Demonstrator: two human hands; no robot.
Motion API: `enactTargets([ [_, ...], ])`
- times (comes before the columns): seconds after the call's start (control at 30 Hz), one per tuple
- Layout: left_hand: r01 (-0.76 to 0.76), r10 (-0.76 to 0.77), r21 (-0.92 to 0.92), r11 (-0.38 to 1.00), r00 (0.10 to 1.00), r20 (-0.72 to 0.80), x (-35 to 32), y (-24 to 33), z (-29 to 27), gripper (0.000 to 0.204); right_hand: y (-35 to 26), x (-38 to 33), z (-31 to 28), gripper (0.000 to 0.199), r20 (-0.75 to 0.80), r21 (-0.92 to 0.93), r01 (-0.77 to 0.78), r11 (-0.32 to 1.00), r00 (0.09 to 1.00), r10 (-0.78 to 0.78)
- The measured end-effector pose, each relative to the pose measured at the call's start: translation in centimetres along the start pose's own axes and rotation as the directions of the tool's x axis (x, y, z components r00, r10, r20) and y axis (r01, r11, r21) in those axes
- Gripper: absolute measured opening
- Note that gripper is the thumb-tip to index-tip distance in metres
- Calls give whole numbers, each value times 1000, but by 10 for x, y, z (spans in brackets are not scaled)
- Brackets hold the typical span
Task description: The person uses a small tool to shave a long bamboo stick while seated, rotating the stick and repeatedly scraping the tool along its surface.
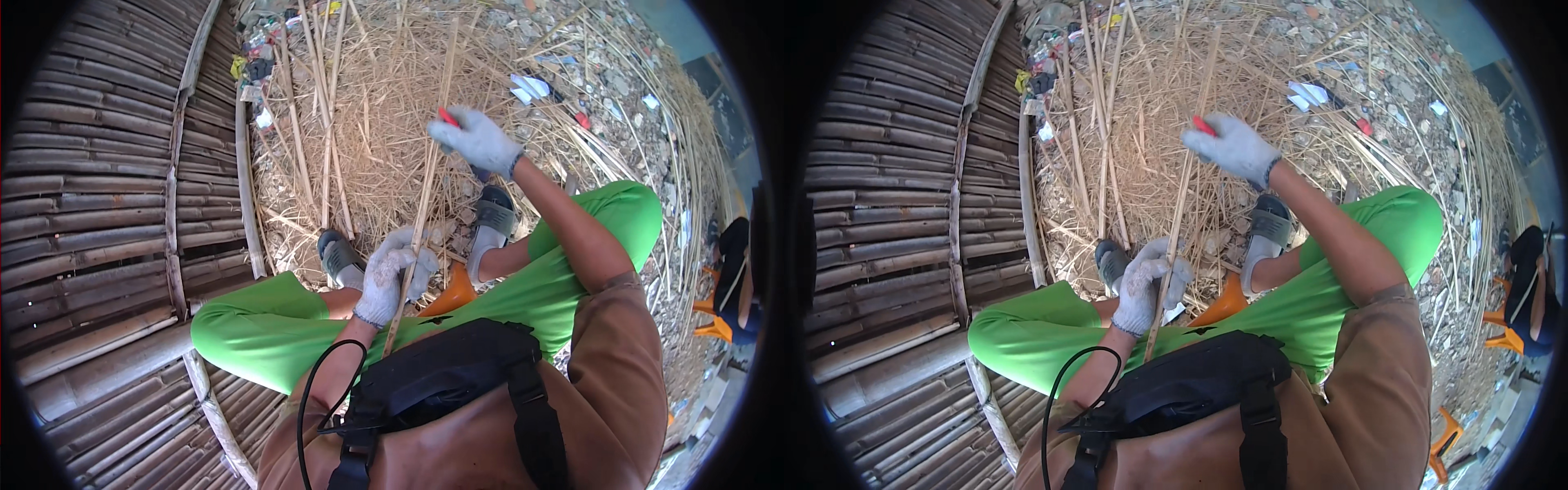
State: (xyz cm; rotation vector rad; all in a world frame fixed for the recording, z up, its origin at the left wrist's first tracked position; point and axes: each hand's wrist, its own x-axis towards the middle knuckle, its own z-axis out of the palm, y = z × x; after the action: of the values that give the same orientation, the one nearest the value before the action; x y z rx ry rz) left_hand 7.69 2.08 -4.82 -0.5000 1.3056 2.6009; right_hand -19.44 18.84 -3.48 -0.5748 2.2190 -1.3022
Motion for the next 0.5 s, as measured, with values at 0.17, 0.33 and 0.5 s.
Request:
enactTargets([
  [0.17, 12, -5, 91, 996, 997, -77, 5, 8, 2, 49, -11, -18, 23, 65, 114, -268, 76, 960, 992, -47],
  [0.33, 5, -5, 144, 990, 1000, 1, 3, 8, -2, 39, -15, -16, 26, 49, 10, 284, -92, 954, 996, 93],
  [0.5, 6, -16, 120, 993, 997, 77, 6, 19, -2, 40, -26, -21, 23, 37, 160, 450, -155, 879, 983, 91],
])
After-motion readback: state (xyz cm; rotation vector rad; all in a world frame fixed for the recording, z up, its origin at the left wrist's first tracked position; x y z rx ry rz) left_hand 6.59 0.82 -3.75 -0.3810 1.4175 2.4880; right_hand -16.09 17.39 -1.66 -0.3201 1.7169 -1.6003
